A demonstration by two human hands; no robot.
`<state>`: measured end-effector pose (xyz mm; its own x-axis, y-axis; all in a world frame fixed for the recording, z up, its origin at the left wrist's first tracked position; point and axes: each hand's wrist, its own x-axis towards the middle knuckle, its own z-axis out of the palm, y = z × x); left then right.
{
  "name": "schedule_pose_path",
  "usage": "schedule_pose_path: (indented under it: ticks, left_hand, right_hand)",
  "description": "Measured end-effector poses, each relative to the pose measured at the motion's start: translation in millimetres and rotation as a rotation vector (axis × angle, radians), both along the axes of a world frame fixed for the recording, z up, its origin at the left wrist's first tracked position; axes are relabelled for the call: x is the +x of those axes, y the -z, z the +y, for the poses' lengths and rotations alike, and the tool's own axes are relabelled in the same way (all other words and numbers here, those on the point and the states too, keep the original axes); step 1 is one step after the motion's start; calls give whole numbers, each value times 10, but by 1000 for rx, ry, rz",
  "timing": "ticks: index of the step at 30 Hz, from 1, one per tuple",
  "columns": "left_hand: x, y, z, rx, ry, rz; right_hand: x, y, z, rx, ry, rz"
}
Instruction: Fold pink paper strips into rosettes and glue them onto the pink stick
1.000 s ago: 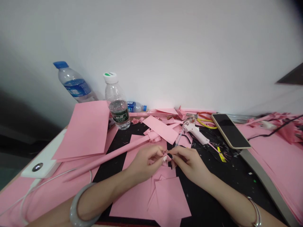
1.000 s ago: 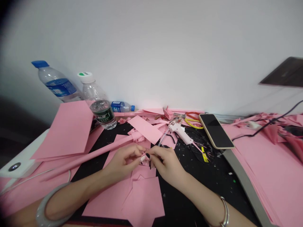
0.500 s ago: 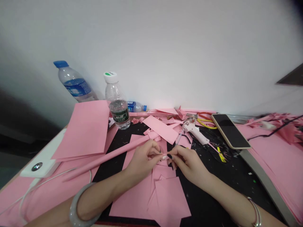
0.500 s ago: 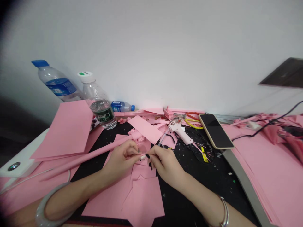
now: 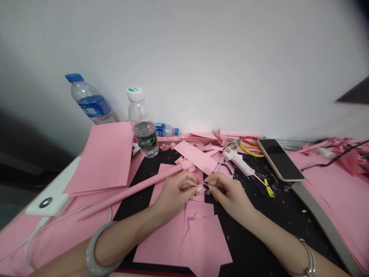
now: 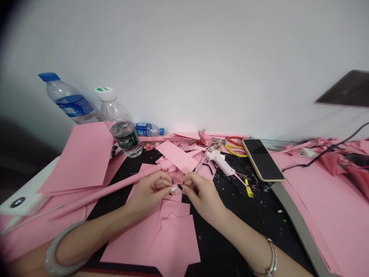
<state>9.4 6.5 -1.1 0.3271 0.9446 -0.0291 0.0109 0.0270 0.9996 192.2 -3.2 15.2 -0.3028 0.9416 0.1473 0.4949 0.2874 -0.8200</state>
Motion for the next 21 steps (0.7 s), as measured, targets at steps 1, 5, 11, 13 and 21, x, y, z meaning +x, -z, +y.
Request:
schedule_pose_path:
  ticks: [1,5,11,13,21]
  left_hand:
    - [0,1,-1,4,-11,3]
    - [-10,3,-5,53,-11,59]
    - [-8,14,-2,153,19,134]
    - [-4,20,-2,167,27,117]
    - [-38,-4,-12,266,92,71]
  right_hand:
    - [3,5,2,10,28,5]
    - [13,-9,-7,56,-18,-69]
    - [5,-26,-8,54,-117,-144]
    - [10,-17,-5,42,-123,-145]
    - [22,13,-19,2,-125,-121]
